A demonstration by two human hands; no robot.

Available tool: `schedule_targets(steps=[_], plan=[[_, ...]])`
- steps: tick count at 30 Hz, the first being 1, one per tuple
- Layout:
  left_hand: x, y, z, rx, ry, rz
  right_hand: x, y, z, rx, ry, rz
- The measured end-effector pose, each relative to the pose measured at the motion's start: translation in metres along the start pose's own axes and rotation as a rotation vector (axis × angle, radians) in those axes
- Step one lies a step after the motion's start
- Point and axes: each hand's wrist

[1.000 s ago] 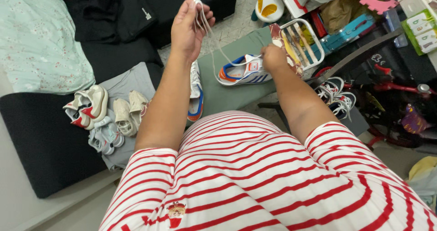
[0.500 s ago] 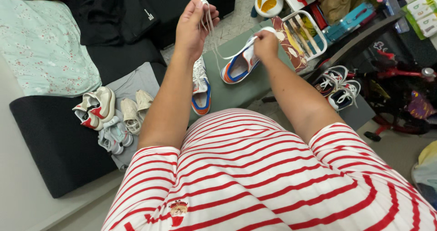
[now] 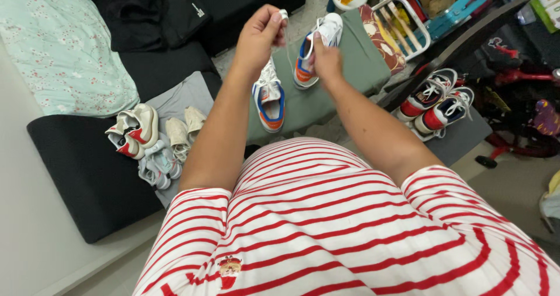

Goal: The person unlaces a white sneaker with blue and orange accents, then re-laces it by threading the laces through the eyelets and tying a knot. The task is performed on a small stool in a cluttered room with other shoes and items nearby.

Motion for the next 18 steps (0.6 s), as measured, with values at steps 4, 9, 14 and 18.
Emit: schedule_targets(steps=[4, 9, 14, 18], plan=[[-0.023, 0.003, 0.004, 0.020, 0.131, 0.041, -0.066, -0.010, -0.049, 0.621, -0.264, -0.606], [-0.048, 0.015, -0.001, 0.097, 0.245, 0.058, -0.101, -0.006, -0.096, 1.029, -0.121, -0.781], [-0.069, 0.022, -0.021, 0.169, 0.211, 0.040, -0.094, 0.000, -0.100, 1.197, -0.164, -0.500], [-0.082, 0.022, -0.044, 0.239, 0.354, 0.020, -0.068, 0.009, -0.089, 1.103, -0.027, -0.434]])
Point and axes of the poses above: each hand's wrist, its own x-axis towards the middle knuckle, its own y-axis out of the back of the hand, z = x × y, and after that the axes turned 6 degrees about z, right-handed
